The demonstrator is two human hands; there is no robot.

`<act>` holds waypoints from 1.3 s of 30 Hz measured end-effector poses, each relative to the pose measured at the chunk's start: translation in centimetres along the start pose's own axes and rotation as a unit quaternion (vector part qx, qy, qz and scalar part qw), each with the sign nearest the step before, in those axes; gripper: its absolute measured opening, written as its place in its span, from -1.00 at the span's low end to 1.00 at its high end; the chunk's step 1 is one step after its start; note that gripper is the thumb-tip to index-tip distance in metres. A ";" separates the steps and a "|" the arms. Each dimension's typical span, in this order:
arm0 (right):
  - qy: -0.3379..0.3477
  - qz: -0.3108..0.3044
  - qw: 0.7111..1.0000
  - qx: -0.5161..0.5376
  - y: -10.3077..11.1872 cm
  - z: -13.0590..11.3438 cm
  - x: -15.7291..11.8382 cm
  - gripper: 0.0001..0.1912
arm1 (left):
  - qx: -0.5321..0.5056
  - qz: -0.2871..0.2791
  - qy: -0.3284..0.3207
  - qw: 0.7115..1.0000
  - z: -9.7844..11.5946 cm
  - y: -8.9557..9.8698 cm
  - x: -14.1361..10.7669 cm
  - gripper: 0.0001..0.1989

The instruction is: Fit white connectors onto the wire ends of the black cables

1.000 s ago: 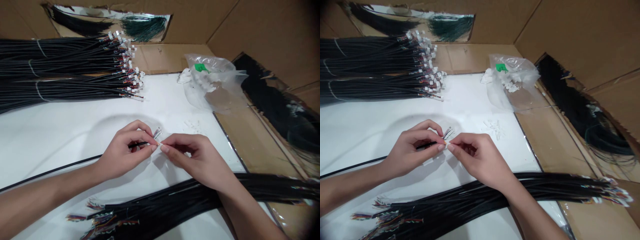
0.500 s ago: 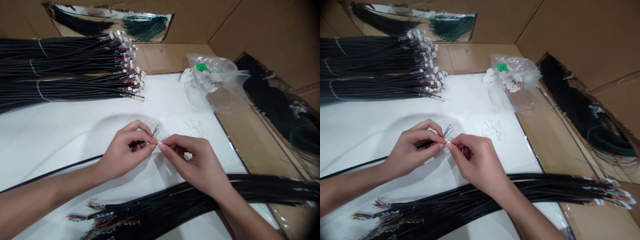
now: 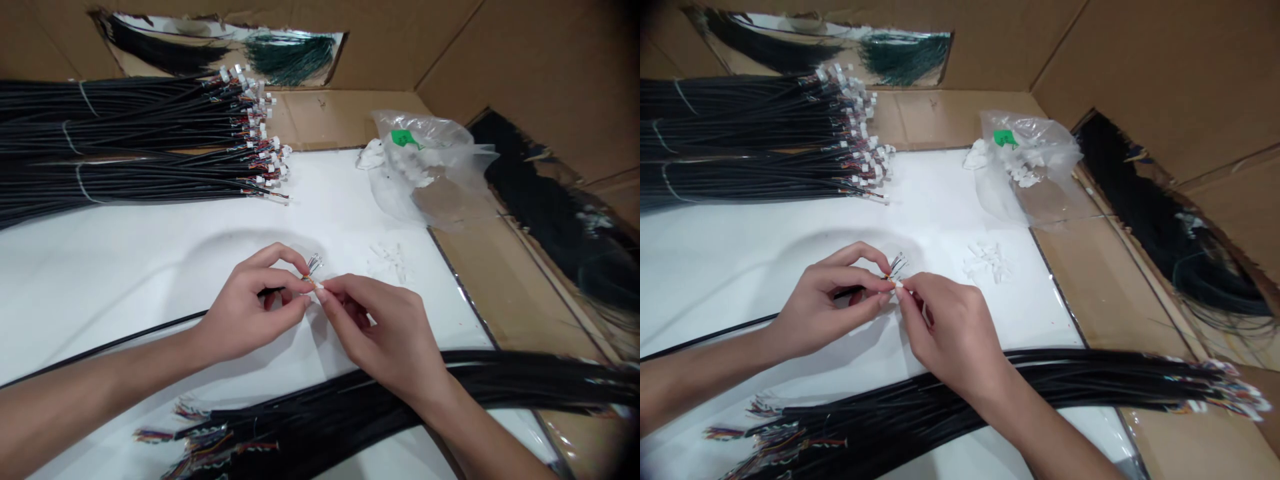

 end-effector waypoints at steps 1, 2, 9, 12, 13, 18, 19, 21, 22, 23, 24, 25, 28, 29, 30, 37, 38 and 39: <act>0.000 0.003 1.000 -0.004 0.0 0.0 0.0 -0.82 | 0.002 -0.001 -0.001 1.000 0.0 0.0 0.0 -0.88; 0.002 0.007 1.000 -0.007 0.0 -0.1 0.0 -0.81 | 0.004 -0.002 -0.001 1.000 0.0 0.0 0.0 -0.89; -0.009 0.008 1.000 -0.002 -0.1 -0.2 -0.1 -0.79 | 0.008 -0.009 0.003 1.000 -0.1 0.0 0.0 -0.90; -0.051 -0.029 0.997 0.046 0.4 -0.3 0.3 -0.82 | 0.006 -0.006 -0.002 1.000 -0.2 0.0 -0.1 -0.87; -0.073 -0.048 0.994 0.069 0.6 -0.3 0.4 -0.82 | 0.005 -0.004 -0.002 1.000 -0.2 0.0 -0.1 -0.86; -0.167 -0.087 0.968 0.164 1.6 0.1 1.0 -0.81 | -0.008 0.007 0.006 1.000 -0.4 0.1 -0.2 -0.85; -0.181 -0.075 0.964 0.178 1.6 0.2 1.1 -0.82 | -0.014 0.009 0.010 1.000 -0.4 0.1 -0.2 -0.85; -0.208 -0.050 0.955 0.208 1.6 0.6 1.3 -0.82 | -0.027 0.014 0.019 0.999 -0.4 0.1 -0.2 -0.86; -0.220 -0.046 0.949 0.220 1.6 0.7 1.4 -0.82 | -0.034 0.016 0.022 0.999 -0.5 0.0 -0.2 -0.86; -0.229 -0.048 0.945 0.229 1.4 0.8 1.5 -0.80 | -0.039 0.018 0.024 0.999 -0.5 0.0 -0.2 -0.87; -0.234 -0.054 0.942 0.233 1.3 0.9 1.5 -0.79 | -0.042 0.020 0.024 0.999 -0.6 0.0 -0.2 -0.87; -0.233 -0.063 0.942 0.235 1.2 1.0 1.6 -0.77 | -0.044 0.020 0.026 0.998 -0.6 0.0 -0.3 -0.88; -0.217 -0.093 0.943 0.236 0.7 1.1 1.7 -0.76 | -0.047 0.019 0.022 0.998 -0.7 0.0 -0.3 -0.89; -0.215 -0.100 0.942 0.236 0.7 1.2 1.7 -0.77 | -0.048 0.020 0.019 0.998 -0.7 0.0 -0.3 -0.88; -0.216 -0.104 0.941 0.238 0.6 1.3 1.7 -0.77 | -0.049 0.021 0.016 0.998 -0.7 0.0 -0.3 -0.88; -0.243 -0.143 0.923 0.260 1.2 1.5 1.5 -0.75 | -0.070 0.047 0.019 0.996 -0.4 -0.1 -0.1 -0.80; -0.245 -0.150 0.920 0.266 1.3 1.4 1.5 -0.75 | -0.068 0.052 0.021 0.996 -0.4 -0.1 -0.1 -0.81; -0.247 -0.156 0.916 0.275 1.3 1.3 1.5 -0.75 | -0.065 0.055 0.028 0.996 -0.4 -0.1 -0.1 -0.83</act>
Point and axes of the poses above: each hand's wrist, its own x-axis towards the middle knuckle, its own y-axis out of the back of the hand, z = x × y, the point moved 1 cm from there along x, towards the middle knuckle, and after that the axes turned 14 degrees about -y, right-handed, at the moved point
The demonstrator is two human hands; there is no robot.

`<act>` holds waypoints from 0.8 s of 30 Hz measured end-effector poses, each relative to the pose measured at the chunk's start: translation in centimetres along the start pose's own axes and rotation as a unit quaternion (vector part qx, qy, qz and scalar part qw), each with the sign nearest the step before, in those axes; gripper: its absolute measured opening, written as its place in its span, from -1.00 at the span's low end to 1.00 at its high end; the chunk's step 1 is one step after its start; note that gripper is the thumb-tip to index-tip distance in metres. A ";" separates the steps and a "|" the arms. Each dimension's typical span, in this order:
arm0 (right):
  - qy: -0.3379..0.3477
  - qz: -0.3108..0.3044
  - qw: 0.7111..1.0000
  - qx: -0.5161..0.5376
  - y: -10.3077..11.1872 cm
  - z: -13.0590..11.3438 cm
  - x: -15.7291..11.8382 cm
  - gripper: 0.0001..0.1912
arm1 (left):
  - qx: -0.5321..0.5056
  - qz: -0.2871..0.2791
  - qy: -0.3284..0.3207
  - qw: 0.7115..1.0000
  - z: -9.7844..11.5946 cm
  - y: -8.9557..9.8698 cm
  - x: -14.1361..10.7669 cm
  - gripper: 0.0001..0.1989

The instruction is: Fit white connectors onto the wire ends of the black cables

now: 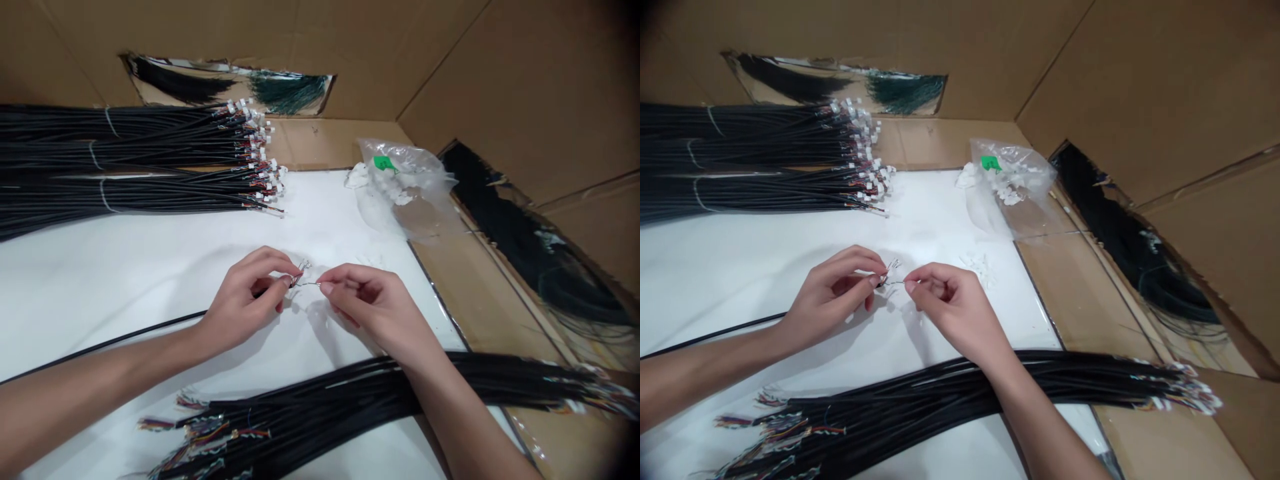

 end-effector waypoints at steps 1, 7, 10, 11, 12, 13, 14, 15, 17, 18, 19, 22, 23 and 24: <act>-0.004 -0.010 1.000 0.010 0.0 -0.1 -0.1 -0.75 | 0.003 0.002 0.008 1.000 0.0 0.0 0.0 -0.85; -0.037 -0.044 0.996 0.067 -0.3 -0.5 -0.4 -0.79 | 0.034 -0.028 -0.031 0.999 0.2 0.4 -0.3 -0.79; -0.044 -0.050 0.994 0.087 -0.3 -0.4 -0.4 -0.81 | 0.091 -0.056 -0.075 0.991 0.3 0.6 -0.4 -0.69; -0.045 -0.051 0.993 0.091 -0.3 -0.4 -0.4 -0.81 | 0.102 -0.055 -0.083 0.990 0.3 0.6 -0.4 -0.68; -0.045 -0.052 0.993 0.095 -0.2 -0.3 -0.4 -0.81 | 0.109 -0.049 -0.089 0.989 0.3 0.5 -0.4 -0.68; -0.045 -0.053 0.993 0.098 -0.2 -0.3 -0.3 -0.81 | 0.114 -0.040 -0.091 0.988 0.4 0.5 -0.4 -0.69; -0.045 -0.053 0.992 0.101 -0.2 -0.3 -0.3 -0.81 | 0.119 -0.032 -0.092 0.988 0.4 0.5 -0.4 -0.71; -0.046 -0.055 0.992 0.104 -0.2 -0.3 -0.3 -0.81 | 0.124 -0.025 -0.091 0.988 0.4 0.4 -0.3 -0.72; -0.048 -0.059 0.991 0.110 -0.3 -0.2 -0.3 -0.80 | 0.132 -0.021 -0.083 0.987 0.4 0.3 -0.3 -0.75; -0.050 -0.062 0.990 0.113 -0.4 -0.2 -0.3 -0.80 | 0.135 -0.024 -0.076 0.988 0.4 0.3 -0.3 -0.76; -0.052 -0.065 0.990 0.116 -0.5 -0.2 -0.3 -0.79 | 0.137 -0.030 -0.070 0.988 0.3 0.3 -0.3 -0.78; -0.054 -0.071 0.988 0.123 -0.8 -0.2 -0.4 -0.76 | 0.129 -0.050 -0.058 0.989 0.1 0.3 -0.3 -0.81; -0.054 -0.072 0.988 0.124 -0.8 -0.2 -0.5 -0.75 | 0.123 -0.054 -0.055 0.989 0.1 0.2 -0.3 -0.83; -0.053 -0.072 0.988 0.123 -0.9 -0.3 -0.6 -0.75 | 0.117 -0.058 -0.050 0.990 0.0 0.2 -0.3 -0.84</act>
Point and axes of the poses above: each hand's wrist, its own x-axis towards the middle knuckle, its own y-axis out of the back of the hand, z = x × y, the point moved 1 cm from there along x, towards the middle knuckle, and after that the axes turned 14 degrees about -y, right-handed, at the moved point
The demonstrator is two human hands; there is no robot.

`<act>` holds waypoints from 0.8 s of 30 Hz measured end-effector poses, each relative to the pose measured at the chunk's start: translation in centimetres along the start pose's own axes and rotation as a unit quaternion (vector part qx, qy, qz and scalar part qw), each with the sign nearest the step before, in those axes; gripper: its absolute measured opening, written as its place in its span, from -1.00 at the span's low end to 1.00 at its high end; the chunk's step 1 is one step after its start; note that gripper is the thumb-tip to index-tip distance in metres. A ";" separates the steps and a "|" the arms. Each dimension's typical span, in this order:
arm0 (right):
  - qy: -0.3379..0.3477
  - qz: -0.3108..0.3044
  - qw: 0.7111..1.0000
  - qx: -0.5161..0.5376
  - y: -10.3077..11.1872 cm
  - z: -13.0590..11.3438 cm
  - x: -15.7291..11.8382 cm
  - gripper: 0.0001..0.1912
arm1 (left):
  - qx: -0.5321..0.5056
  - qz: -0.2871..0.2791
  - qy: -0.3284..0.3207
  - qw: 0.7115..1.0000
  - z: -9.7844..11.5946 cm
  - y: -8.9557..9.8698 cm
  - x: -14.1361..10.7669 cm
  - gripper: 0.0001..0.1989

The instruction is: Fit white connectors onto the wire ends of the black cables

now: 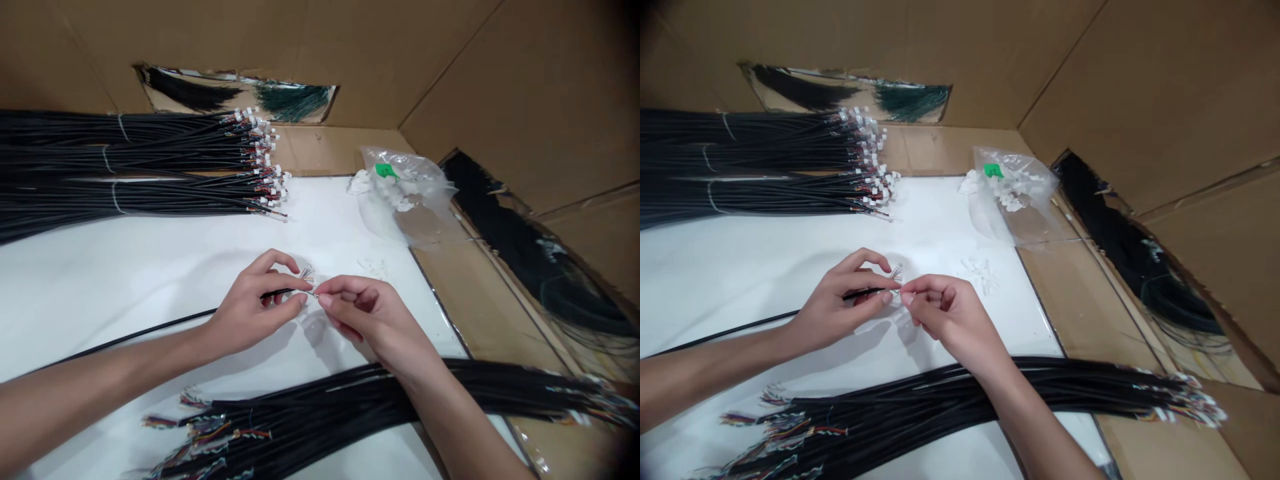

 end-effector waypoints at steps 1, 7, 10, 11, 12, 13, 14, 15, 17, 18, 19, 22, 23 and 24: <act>0.000 0.001 1.000 -0.004 0.0 0.0 -0.1 -0.75 | -0.006 -0.003 0.005 1.000 0.0 0.0 0.0 -0.85; 0.015 0.019 0.999 -0.037 0.0 -0.3 -0.1 -0.76 | -0.034 -0.009 0.018 0.999 0.2 0.1 0.2 -0.89; 0.028 0.027 0.999 -0.038 0.0 -0.1 0.2 -0.72 | -0.046 -0.008 0.022 0.999 0.2 0.1 0.2 -0.91; 0.027 0.025 0.999 -0.037 0.0 0.0 0.3 -0.74 | -0.050 -0.007 0.021 0.998 0.1 0.0 0.2 -0.91; 0.024 0.018 0.999 -0.033 -0.1 0.1 0.4 -0.76 | -0.053 -0.007 0.020 0.998 0.1 0.0 0.3 -0.92; 0.020 0.009 0.999 -0.027 -0.1 0.2 0.5 -0.80 | -0.055 -0.007 0.020 0.998 0.1 -0.1 0.3 -0.92; 0.015 -0.002 1.000 -0.018 -0.2 0.3 0.5 -0.82 | -0.056 -0.006 0.020 0.998 0.1 -0.1 0.3 -0.93; 0.012 -0.013 1.000 -0.008 -0.2 0.4 0.6 -0.83 | -0.056 -0.006 0.020 0.998 0.1 -0.1 0.3 -0.93; 0.009 -0.032 0.999 0.013 -0.1 0.4 0.7 -0.82 | -0.055 -0.003 0.024 0.998 0.2 -0.2 0.4 -0.94; 0.008 -0.039 0.999 0.021 -0.1 0.4 0.7 -0.80 | -0.056 0.000 0.027 0.998 0.3 -0.1 0.4 -0.94; 0.006 -0.045 0.999 0.024 0.0 0.4 0.8 -0.78 | -0.058 0.005 0.030 0.998 0.4 -0.1 0.5 -0.94; -0.001 -0.064 0.998 0.017 0.2 0.4 0.8 -0.74 | -0.069 0.020 0.043 0.997 0.6 0.0 0.6 -0.92; 0.000 -0.071 0.997 0.012 0.3 0.4 0.8 -0.74 | -0.074 0.024 0.046 0.996 0.6 0.0 0.6 -0.91; 0.002 -0.079 0.997 0.009 0.3 0.4 0.9 -0.74 | -0.080 0.025 0.049 0.995 0.6 0.0 0.6 -0.91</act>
Point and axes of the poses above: each hand's wrist, its own x-axis towards the middle knuckle, its own y-axis out of the back of the hand, z = x × y, the point moved 1 cm from there along x, towards the middle knuckle, and after that the axes turned 14 degrees about -y, right-handed, at the moved point
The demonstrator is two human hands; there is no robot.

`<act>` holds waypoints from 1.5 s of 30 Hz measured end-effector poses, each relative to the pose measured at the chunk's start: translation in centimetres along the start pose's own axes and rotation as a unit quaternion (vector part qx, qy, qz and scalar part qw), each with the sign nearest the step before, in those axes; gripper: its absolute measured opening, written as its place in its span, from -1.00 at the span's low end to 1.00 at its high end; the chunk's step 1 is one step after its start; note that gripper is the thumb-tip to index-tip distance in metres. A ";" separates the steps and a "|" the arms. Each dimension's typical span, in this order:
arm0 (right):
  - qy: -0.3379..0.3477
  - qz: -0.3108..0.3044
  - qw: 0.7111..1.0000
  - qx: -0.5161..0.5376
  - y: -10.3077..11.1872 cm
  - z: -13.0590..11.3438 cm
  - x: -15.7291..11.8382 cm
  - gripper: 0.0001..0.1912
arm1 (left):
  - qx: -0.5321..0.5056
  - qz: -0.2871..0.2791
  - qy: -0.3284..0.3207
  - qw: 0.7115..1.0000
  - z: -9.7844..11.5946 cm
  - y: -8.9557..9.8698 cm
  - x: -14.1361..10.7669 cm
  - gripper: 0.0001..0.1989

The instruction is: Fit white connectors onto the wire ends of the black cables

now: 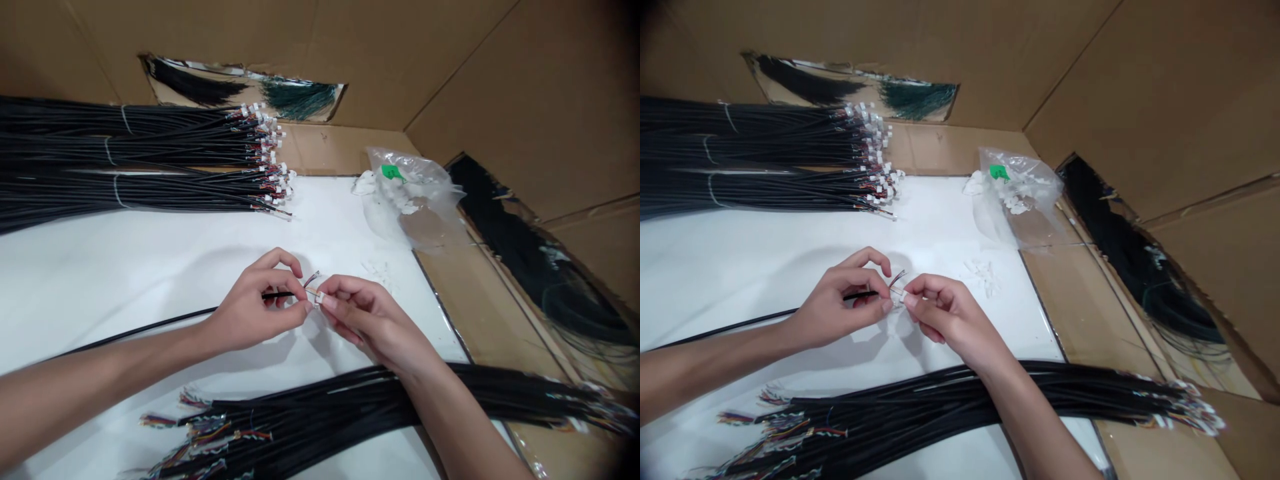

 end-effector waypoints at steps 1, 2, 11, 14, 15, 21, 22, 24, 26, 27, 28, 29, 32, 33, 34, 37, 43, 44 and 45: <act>0.003 -0.008 1.000 -0.003 0.0 0.0 0.0 -0.74 | -0.007 0.000 0.004 1.000 0.0 0.0 0.0 -0.91; 0.006 -0.017 1.000 -0.007 0.1 0.1 0.1 -0.74 | -0.014 0.000 0.008 1.000 0.0 0.0 0.0 -0.91; 0.013 -0.040 0.997 -0.066 0.3 0.1 -0.2 -0.76 | -0.039 -0.014 0.024 0.999 -0.1 0.0 -0.1 -0.92; 0.013 -0.029 0.995 -0.090 0.5 0.0 -0.5 -0.75 | -0.042 -0.018 0.024 0.999 -0.2 0.0 -0.2 -0.93; 0.014 -0.026 0.995 -0.098 0.5 0.0 -0.5 -0.75 | -0.043 -0.018 0.025 0.999 -0.2 0.0 -0.2 -0.93; 0.020 -0.008 0.991 -0.132 0.4 -0.5 -0.5 -0.70 | -0.038 -0.028 0.024 0.999 -0.2 0.0 -0.1 -0.93; 0.019 -0.004 0.990 -0.136 0.4 -0.6 -0.6 -0.70 | -0.036 -0.031 0.023 0.999 -0.2 0.0 -0.1 -0.93; 0.025 0.008 0.988 -0.152 0.4 -0.6 -0.6 -0.71 | -0.031 -0.036 0.020 0.999 -0.3 0.1 -0.2 -0.94; 0.038 0.030 0.984 -0.172 0.3 -0.6 -0.7 -0.74 | -0.029 -0.040 0.017 0.999 -0.3 0.1 -0.2 -0.94; 0.045 0.044 0.981 -0.182 0.3 -0.6 -0.8 -0.76 | -0.030 -0.041 0.017 0.999 -0.3 0.1 -0.2 -0.94; 0.053 0.055 0.979 -0.191 0.2 -0.6 -0.9 -0.77 | -0.032 -0.043 0.017 0.998 -0.3 0.1 -0.2 -0.94; 0.059 0.063 0.976 -0.202 0.2 -0.6 -0.9 -0.78 | -0.033 -0.045 0.018 0.998 -0.3 0.1 -0.2 -0.95; 0.068 0.062 0.967 -0.238 0.2 -0.7 -1.0 -0.81 | -0.031 -0.057 0.020 0.998 -0.4 0.2 -0.1 -0.94; 0.067 0.059 0.964 -0.250 0.2 -0.7 -1.0 -0.82 | -0.029 -0.063 0.021 0.997 -0.3 0.2 -0.1 -0.94; 0.066 0.056 0.962 -0.259 0.2 -0.7 -1.0 -0.83 | -0.028 -0.068 0.021 0.997 -0.3 0.2 -0.1 -0.94; 0.064 0.061 0.959 -0.269 0.2 -0.7 -1.0 -0.83 | -0.025 -0.077 0.019 0.997 -0.3 0.3 -0.1 -0.94; 0.059 0.072 0.959 -0.267 0.2 -0.5 -0.9 -0.77 | -0.022 -0.093 0.002 0.995 -0.2 0.4 0.1 -0.92; 0.060 0.073 0.959 -0.268 0.2 -0.5 -1.0 -0.77 | -0.021 -0.096 -0.001 0.995 -0.2 0.4 0.0 -0.92; 0.061 0.073 0.958 -0.271 0.2 -0.5 -1.0 -0.77 | -0.019 -0.099 -0.003 0.995 -0.2 0.5 0.0 -0.92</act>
Point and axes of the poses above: each hand's wrist, its own x-axis towards the middle knuckle, its own y-axis out of the back of the hand, z = x × y, the point moved 1 cm from there along x, towards the middle knuckle, and after that the axes turned 14 degrees about -y, right-handed, at the moved point
